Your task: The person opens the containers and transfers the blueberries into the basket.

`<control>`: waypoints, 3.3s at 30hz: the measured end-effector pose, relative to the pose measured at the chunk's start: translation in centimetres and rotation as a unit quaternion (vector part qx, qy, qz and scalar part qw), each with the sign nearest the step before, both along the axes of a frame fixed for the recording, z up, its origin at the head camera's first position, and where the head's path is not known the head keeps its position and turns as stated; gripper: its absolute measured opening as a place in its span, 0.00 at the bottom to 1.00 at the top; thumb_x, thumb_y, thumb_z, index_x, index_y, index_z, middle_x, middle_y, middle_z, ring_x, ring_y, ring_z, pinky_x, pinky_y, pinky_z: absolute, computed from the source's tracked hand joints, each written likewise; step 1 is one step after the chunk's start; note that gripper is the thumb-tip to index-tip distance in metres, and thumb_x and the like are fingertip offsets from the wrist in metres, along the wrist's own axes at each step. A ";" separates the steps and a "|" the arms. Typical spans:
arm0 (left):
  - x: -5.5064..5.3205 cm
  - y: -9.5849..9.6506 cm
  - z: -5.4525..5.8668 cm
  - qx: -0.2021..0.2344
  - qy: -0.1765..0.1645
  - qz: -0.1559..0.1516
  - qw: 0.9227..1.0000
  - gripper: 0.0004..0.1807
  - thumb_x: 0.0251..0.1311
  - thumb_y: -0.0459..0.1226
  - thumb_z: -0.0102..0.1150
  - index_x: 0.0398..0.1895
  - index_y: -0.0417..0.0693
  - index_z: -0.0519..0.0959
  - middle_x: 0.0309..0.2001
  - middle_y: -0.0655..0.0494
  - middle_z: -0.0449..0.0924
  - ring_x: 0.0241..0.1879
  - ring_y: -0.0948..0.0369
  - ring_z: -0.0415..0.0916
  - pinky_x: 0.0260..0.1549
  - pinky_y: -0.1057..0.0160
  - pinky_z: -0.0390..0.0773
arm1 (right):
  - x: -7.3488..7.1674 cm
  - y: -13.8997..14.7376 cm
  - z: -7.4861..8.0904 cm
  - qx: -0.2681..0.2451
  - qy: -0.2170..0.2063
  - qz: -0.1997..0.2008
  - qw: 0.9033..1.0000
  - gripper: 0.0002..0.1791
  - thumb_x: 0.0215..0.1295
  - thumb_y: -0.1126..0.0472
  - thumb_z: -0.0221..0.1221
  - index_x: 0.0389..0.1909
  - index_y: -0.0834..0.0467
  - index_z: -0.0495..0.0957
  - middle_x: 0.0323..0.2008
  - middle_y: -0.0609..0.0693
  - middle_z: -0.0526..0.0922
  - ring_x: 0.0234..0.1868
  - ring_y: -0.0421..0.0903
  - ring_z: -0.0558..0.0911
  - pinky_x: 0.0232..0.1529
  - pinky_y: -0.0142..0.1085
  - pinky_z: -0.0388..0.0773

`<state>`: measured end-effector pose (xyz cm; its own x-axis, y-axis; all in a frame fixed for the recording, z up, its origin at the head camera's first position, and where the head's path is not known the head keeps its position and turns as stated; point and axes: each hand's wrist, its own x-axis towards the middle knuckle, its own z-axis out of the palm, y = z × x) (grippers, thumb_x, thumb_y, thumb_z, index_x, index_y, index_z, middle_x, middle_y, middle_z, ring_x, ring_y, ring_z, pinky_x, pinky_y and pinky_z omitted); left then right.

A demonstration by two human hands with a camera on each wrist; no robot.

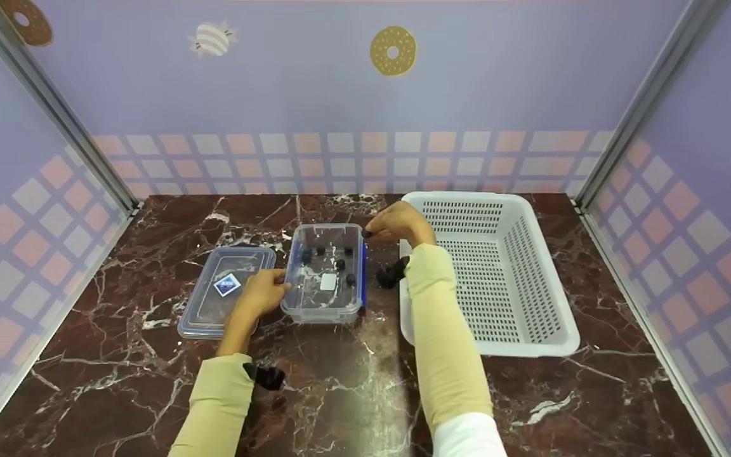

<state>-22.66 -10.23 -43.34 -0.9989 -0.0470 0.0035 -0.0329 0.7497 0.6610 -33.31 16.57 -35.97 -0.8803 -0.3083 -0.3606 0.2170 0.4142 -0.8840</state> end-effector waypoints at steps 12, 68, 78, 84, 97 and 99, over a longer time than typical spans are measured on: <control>-0.1 -0.1 -0.3 -0.007 0.007 -0.003 1.000 0.14 0.55 0.29 0.53 0.42 0.41 0.83 0.43 0.43 0.84 0.46 0.45 0.79 0.49 0.48 0.75 | 0.0 3.5 -0.2 -0.055 -0.029 -0.034 0.997 0.20 0.64 0.70 0.56 0.56 0.74 0.70 0.35 0.49 0.85 0.39 0.42 0.85 0.57 0.38 0.74; 0.0 0.1 -0.3 -0.016 0.018 -0.003 1.000 0.11 0.57 0.30 0.55 0.41 0.40 0.83 0.42 0.43 0.85 0.47 0.43 0.79 0.49 0.48 0.75 | 0.6 10.8 -7.2 -0.022 -0.058 -0.170 0.983 0.04 0.59 0.74 0.59 0.34 0.67 0.81 0.24 0.46 0.81 0.29 0.39 0.82 0.48 0.36 0.80; -0.1 0.0 -0.3 0.005 0.001 0.003 1.000 0.13 0.58 0.30 0.54 0.44 0.40 0.83 0.43 0.42 0.84 0.47 0.46 0.79 0.51 0.49 0.75 | 0.6 10.7 -7.6 0.015 -0.060 -0.172 0.983 0.07 0.56 0.74 0.61 0.36 0.69 0.81 0.23 0.47 0.82 0.30 0.41 0.84 0.50 0.41 0.80; -0.1 0.0 -0.4 0.002 0.000 0.001 1.000 0.14 0.58 0.31 0.54 0.46 0.40 0.82 0.45 0.42 0.84 0.49 0.44 0.79 0.52 0.49 0.75 | 0.7 10.7 -8.1 0.047 -0.068 -0.190 0.978 0.08 0.57 0.73 0.61 0.38 0.69 0.80 0.22 0.47 0.81 0.28 0.41 0.83 0.47 0.39 0.81; -0.1 0.0 0.0 -0.010 0.002 0.003 1.000 0.16 0.58 0.31 0.54 0.49 0.40 0.82 0.47 0.42 0.83 0.52 0.44 0.78 0.52 0.49 0.75 | 0.7 10.9 -8.3 0.054 -0.074 -0.182 0.979 0.11 0.61 0.67 0.61 0.41 0.69 0.78 0.21 0.46 0.83 0.27 0.41 0.84 0.47 0.38 0.81; -0.1 0.1 -0.1 -0.007 -0.003 0.006 1.000 0.15 0.58 0.30 0.54 0.48 0.41 0.82 0.47 0.42 0.83 0.52 0.44 0.78 0.53 0.49 0.74 | 0.7 10.9 -8.2 0.048 -0.076 -0.178 0.980 0.14 0.61 0.66 0.60 0.45 0.71 0.77 0.21 0.47 0.84 0.28 0.41 0.85 0.48 0.39 0.80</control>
<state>-22.76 -10.15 -43.41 -0.9982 -0.0592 -0.0009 -0.0456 0.7588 0.6497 -32.56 27.48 -44.15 -0.8595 0.0511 -0.5086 0.4898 0.3673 -0.7907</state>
